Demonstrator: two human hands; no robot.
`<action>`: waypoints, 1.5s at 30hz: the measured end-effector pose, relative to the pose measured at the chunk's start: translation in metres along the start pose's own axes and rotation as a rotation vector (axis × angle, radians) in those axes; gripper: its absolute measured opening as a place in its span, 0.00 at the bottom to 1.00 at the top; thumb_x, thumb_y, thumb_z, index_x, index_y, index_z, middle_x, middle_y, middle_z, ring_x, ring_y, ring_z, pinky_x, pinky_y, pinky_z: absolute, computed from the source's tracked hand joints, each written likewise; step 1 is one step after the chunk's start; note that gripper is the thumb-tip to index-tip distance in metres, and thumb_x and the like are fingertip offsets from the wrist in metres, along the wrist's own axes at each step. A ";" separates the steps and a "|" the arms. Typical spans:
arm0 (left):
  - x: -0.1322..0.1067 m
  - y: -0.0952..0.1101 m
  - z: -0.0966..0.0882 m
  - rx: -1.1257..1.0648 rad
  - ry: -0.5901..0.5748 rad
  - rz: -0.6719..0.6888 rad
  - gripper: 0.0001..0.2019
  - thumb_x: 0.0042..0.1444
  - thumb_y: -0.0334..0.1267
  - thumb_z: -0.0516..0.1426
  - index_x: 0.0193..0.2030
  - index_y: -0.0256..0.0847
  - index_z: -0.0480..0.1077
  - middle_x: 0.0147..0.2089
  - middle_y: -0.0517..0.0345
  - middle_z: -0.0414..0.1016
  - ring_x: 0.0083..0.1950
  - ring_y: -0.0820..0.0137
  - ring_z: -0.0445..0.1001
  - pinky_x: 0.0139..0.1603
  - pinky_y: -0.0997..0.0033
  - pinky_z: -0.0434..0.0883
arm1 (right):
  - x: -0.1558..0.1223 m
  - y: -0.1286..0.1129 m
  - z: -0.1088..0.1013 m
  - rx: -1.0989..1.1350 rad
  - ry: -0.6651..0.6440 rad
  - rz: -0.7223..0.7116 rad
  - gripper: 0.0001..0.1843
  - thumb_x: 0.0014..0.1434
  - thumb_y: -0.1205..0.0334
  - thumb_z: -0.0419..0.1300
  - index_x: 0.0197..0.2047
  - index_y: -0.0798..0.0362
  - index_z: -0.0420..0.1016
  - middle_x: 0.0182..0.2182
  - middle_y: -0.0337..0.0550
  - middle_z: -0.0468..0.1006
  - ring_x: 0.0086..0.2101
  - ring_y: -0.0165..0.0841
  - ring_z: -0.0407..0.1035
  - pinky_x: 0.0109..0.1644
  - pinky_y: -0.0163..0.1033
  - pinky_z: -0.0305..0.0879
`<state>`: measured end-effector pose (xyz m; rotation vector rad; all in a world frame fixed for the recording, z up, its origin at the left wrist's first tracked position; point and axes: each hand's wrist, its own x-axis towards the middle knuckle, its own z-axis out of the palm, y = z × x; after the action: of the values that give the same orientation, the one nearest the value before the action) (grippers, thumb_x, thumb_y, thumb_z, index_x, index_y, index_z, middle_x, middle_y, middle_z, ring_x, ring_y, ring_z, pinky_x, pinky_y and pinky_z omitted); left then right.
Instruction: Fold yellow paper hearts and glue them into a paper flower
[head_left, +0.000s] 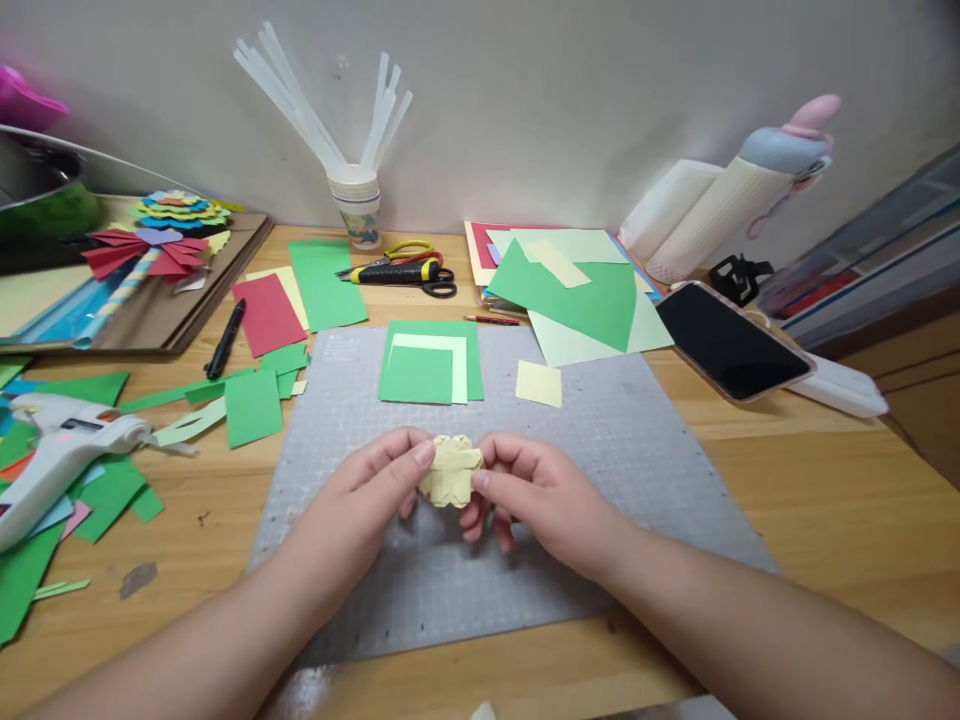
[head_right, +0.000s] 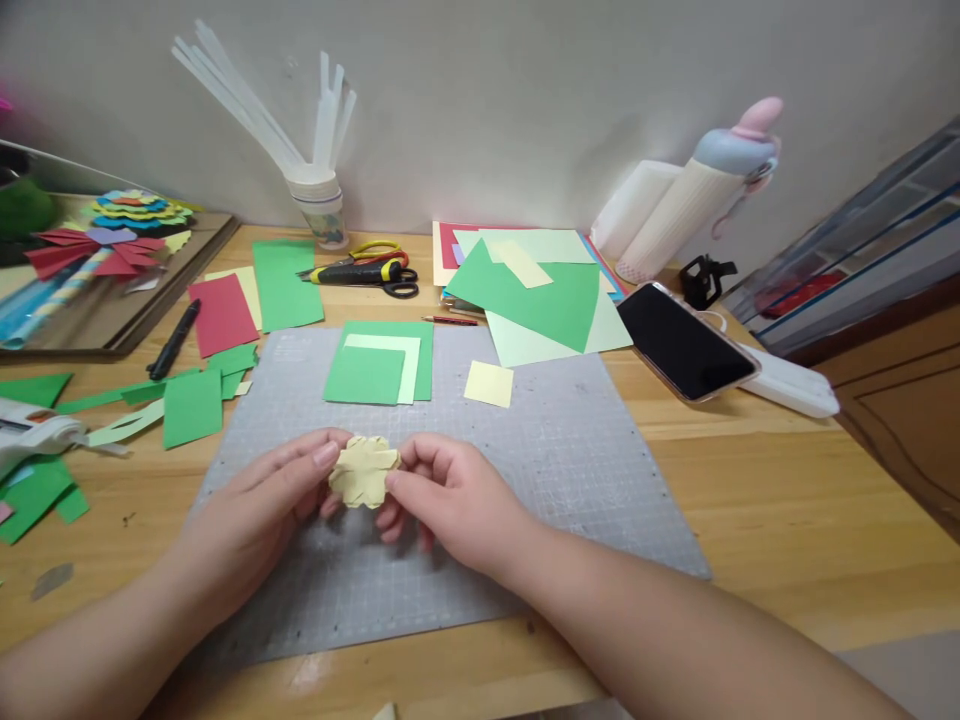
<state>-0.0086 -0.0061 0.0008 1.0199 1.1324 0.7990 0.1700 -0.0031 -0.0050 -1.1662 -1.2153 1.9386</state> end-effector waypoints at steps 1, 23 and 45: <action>0.000 -0.001 0.001 -0.025 0.016 -0.002 0.16 0.55 0.53 0.56 0.32 0.40 0.69 0.25 0.62 0.64 0.27 0.73 0.58 0.28 0.73 0.57 | 0.000 0.000 -0.001 0.018 0.010 0.004 0.11 0.55 0.55 0.60 0.30 0.54 0.66 0.23 0.38 0.75 0.23 0.27 0.72 0.19 0.27 0.59; -0.007 0.001 0.003 0.547 0.157 0.484 0.02 0.56 0.35 0.60 0.36 0.46 0.71 0.39 0.61 0.69 0.38 0.72 0.68 0.35 0.73 0.64 | -0.008 -0.004 0.005 -0.089 0.057 -0.054 0.09 0.56 0.57 0.57 0.31 0.53 0.67 0.23 0.37 0.70 0.25 0.28 0.68 0.20 0.29 0.60; -0.011 0.000 0.001 0.891 0.135 0.741 0.05 0.58 0.30 0.57 0.39 0.43 0.71 0.41 0.57 0.71 0.43 0.69 0.72 0.44 0.70 0.69 | -0.006 -0.002 0.002 0.091 0.017 -0.013 0.11 0.52 0.55 0.63 0.29 0.55 0.74 0.25 0.39 0.72 0.23 0.25 0.62 0.22 0.29 0.58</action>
<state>-0.0100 -0.0161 0.0046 2.2398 1.2546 0.9528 0.1705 -0.0081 -0.0007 -1.1238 -1.1111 1.9492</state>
